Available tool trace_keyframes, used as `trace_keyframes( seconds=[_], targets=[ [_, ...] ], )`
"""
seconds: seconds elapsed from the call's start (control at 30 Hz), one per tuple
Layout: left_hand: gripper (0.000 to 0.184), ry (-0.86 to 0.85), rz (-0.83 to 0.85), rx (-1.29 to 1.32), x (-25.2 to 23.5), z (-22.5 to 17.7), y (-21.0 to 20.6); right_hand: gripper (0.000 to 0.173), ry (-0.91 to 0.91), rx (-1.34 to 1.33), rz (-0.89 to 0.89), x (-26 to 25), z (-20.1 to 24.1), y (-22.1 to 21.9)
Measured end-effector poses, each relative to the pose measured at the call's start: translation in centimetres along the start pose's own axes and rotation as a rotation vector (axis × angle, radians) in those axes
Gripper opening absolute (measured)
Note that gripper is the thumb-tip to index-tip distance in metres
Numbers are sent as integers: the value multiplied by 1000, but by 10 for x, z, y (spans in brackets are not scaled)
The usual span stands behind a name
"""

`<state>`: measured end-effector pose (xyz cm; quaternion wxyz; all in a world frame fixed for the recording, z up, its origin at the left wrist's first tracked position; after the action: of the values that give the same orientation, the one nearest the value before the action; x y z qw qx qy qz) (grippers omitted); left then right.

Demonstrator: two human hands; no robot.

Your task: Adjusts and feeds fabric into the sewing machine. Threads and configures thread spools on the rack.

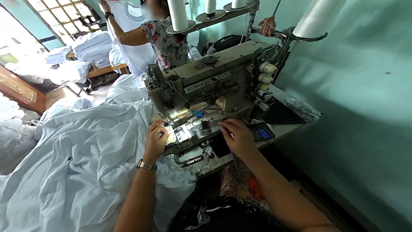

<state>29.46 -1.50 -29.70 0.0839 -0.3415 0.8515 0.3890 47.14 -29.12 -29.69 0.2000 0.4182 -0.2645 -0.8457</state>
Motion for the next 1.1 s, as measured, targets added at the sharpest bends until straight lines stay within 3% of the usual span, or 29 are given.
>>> trace_keyframes(
  seconds=[0.1,0.23,0.73,1.1],
  targets=[
    [20,2,-3,10,1,-1,1,30,52,-63,81,-30,17,-32],
    [20,12,-5,12,1,-2,0,16,97,-112,44,-35,14,-50],
    [22,2,4,6,0,-2,0,21,222,-172,17,77,-5,-24],
    [20,10,-14,24,0,-3,-2,19,198,-141,46,109,-13,-35]
  ],
)
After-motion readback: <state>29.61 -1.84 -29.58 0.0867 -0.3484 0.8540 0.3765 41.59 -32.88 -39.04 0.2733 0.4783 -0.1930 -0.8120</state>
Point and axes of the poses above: each hand's wrist, its own x-axis away from the middle knuckle, its own y-axis out of the back of the hand, z = x × y, the point moved 2 cm from there along -x, towards the middle knuckle, and after that the axes turned 1 degree about -x, right-handed, at the moved point
